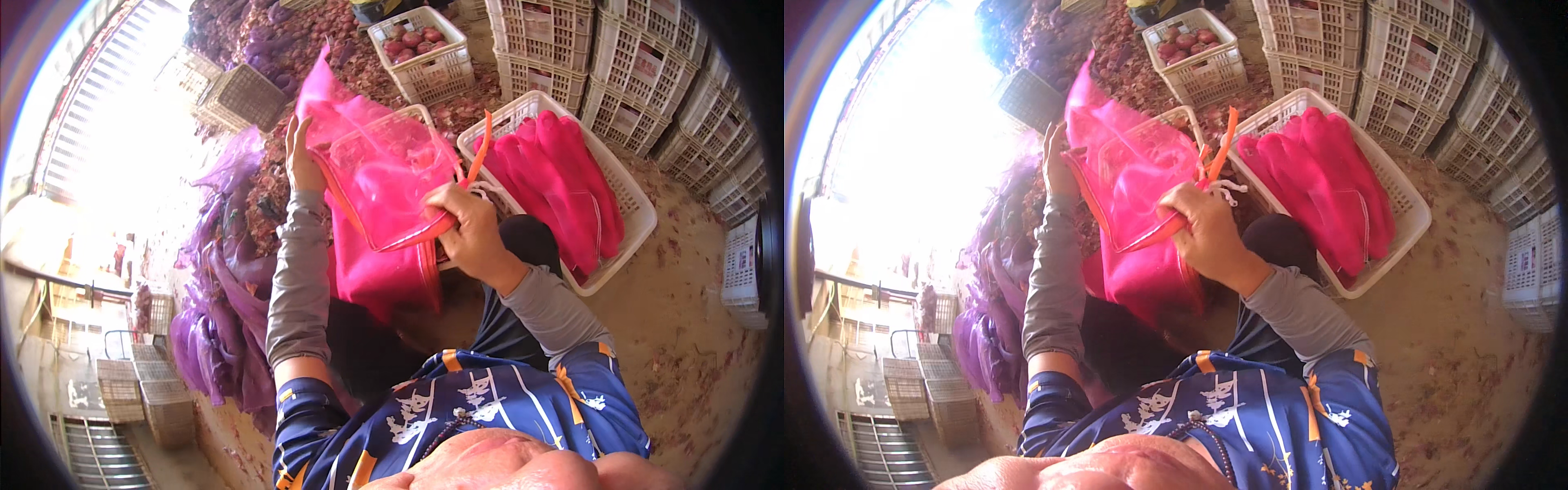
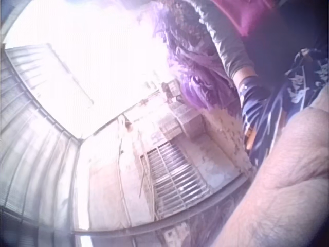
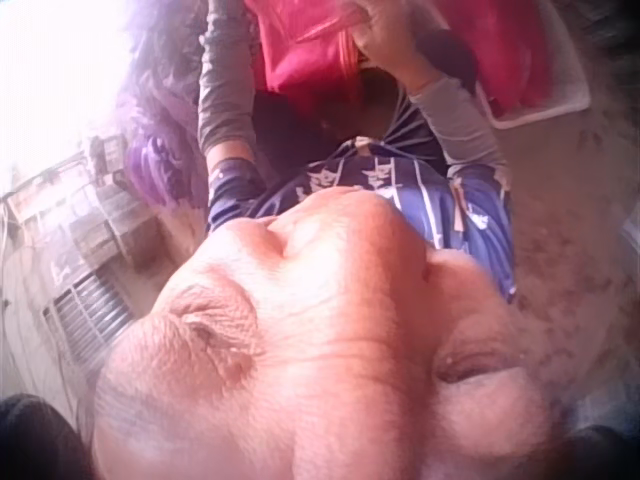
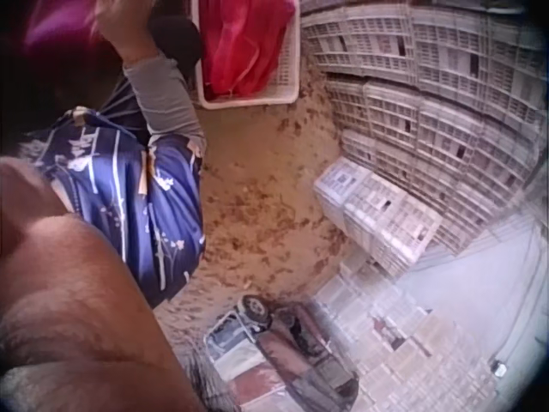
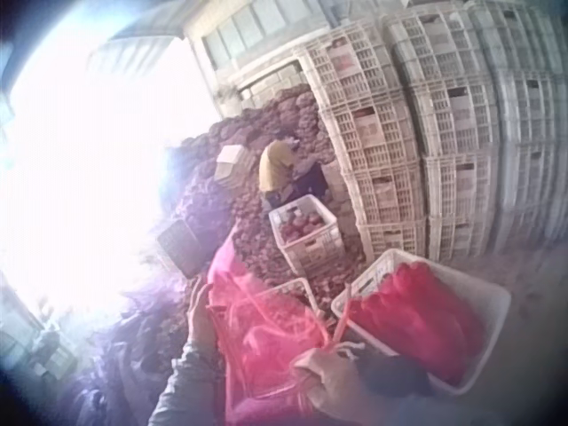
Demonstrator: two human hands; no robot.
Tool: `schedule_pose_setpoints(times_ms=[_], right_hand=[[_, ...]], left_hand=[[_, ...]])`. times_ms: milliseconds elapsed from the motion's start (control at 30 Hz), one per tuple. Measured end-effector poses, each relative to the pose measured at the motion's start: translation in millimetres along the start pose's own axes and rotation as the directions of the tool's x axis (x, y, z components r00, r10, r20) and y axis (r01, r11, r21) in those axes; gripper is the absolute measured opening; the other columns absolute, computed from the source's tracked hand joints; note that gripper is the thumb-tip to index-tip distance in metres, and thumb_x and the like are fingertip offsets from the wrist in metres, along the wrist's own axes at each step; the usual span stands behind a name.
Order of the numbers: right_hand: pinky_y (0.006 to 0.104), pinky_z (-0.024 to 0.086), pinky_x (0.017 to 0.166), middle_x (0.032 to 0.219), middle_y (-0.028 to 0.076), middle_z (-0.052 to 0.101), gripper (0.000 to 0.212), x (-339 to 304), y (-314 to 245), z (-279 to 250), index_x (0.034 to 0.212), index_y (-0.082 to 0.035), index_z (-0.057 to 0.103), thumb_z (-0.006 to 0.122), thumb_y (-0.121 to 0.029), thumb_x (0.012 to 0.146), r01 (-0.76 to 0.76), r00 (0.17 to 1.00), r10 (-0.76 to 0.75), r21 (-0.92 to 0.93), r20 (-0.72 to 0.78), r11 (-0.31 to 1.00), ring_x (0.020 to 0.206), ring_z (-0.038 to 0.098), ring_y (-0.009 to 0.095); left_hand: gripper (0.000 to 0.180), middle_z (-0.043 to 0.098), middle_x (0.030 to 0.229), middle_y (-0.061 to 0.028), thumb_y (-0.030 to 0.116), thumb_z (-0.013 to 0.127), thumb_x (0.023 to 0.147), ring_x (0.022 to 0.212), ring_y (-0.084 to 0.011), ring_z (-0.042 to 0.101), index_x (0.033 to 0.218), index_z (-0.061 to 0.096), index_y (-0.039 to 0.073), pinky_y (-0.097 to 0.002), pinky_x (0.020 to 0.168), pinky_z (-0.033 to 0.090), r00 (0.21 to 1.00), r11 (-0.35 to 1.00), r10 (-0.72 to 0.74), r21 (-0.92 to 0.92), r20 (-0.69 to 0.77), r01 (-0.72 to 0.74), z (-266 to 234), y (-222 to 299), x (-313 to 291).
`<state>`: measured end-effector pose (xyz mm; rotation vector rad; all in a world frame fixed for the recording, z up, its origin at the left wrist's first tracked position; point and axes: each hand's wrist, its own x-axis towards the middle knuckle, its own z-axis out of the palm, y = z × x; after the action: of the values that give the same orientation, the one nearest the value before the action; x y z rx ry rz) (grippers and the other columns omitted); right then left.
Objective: The person unfolds and handles pink mesh bags one at a time, checking their condition while sitting in a large processing area filled with crates and produce waste.
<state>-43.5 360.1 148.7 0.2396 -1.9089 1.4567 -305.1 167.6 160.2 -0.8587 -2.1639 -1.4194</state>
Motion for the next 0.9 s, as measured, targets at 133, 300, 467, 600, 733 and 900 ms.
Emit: schedule_pose_setpoints(times_ms=[133, 300, 467, 600, 733, 900], right_hand=[[0.0329, 0.049, 0.067, 0.085, 0.013, 0.063, 0.017, 4, 16, -2, 0.093, -0.001, 0.061, 0.056, 0.005, 0.078, -0.042, 0.993, 0.043, 0.013, -0.109, 0.999, 0.074, 0.065, 0.024], [0.0235, 0.053, 0.066, 0.09, 0.008, 0.063, 0.021, -2, 19, -14, 0.095, 0.002, 0.063, 0.053, 0.012, 0.08, -0.099, 0.972, 0.086, -0.049, -0.22, 0.994, 0.072, 0.064, 0.012], [0.0306, 0.05, 0.065, 0.088, 0.01, 0.063, 0.013, -34, 45, -52, 0.095, 0.001, 0.064, 0.06, 0.002, 0.084, -0.212, 0.959, 0.14, -0.292, -0.248, 0.933, 0.075, 0.063, 0.018], [0.0387, 0.049, 0.074, 0.086, 0.016, 0.063, 0.012, -68, 49, -92, 0.092, 0.002, 0.065, 0.062, -0.008, 0.086, -0.262, 0.962, 0.247, -0.637, -0.116, 0.725, 0.083, 0.063, 0.031], [0.0406, 0.048, 0.075, 0.09, 0.019, 0.064, 0.018, -91, 48, -106, 0.094, 0.002, 0.066, 0.061, -0.015, 0.089, -0.192, 0.977, 0.189, -0.783, -0.097, 0.591, 0.086, 0.063, 0.035], [0.0367, 0.049, 0.078, 0.091, 0.015, 0.064, 0.022, -105, 37, -98, 0.103, 0.002, 0.067, 0.057, -0.014, 0.092, -0.287, 0.958, 0.252, -0.525, -0.14, 0.801, 0.086, 0.064, 0.028]], left_hand=[[0.035, 0.055, 0.126, -0.0157, -0.008, 0.059, 0.075, 0.11, -0.0297, 0.057, 0.107, 0.063, 0.006, -0.0368, 0.094, 0.047, 0.979, 0.905, 0.145, 0.419, -0.141, -0.074, -75, -18, -58], [0.024, 0.06, 0.1, -0.0115, -0.006, 0.058, 0.075, 0.097, -0.0262, 0.059, 0.096, 0.064, 0.004, -0.0318, 0.081, 0.05, 0.957, 0.827, 0.072, 0.553, -0.282, 0.101, -145, 17, -159], [0.021, 0.06, 0.097, -0.0058, -0.007, 0.058, 0.077, 0.075, -0.0129, 0.058, 0.095, 0.064, 0.003, -0.0241, 0.064, 0.047, 0.896, 0.915, -0.273, 0.192, -0.349, 0.354, -131, 85, -258], [0.02, 0.063, 0.09, -0.0034, -0.008, 0.056, 0.081, 0.079, -0.008, 0.06, 0.099, 0.061, 0.0, -0.0214, 0.069, 0.048, 0.77, 0.764, -0.615, -0.37, -0.17, 0.528, -116, 105, -301], [0.023, 0.063, 0.098, -0.0048, -0.004, 0.058, 0.086, 0.086, -0.0129, 0.064, 0.108, 0.062, 0.001, -0.0247, 0.075, 0.051, 0.852, 0.727, -0.511, -0.586, -0.116, 0.356, -117, 114, -294], [0.027, 0.063, 0.114, -0.0068, 0.01, 0.053, 0.095, 0.101, -0.021, 0.063, 0.122, 0.057, 0.008, -0.0393, 0.088, 0.052, 0.852, -0.058, -0.523, -0.998, 0.024, -0.008, -116, 125, -283]])
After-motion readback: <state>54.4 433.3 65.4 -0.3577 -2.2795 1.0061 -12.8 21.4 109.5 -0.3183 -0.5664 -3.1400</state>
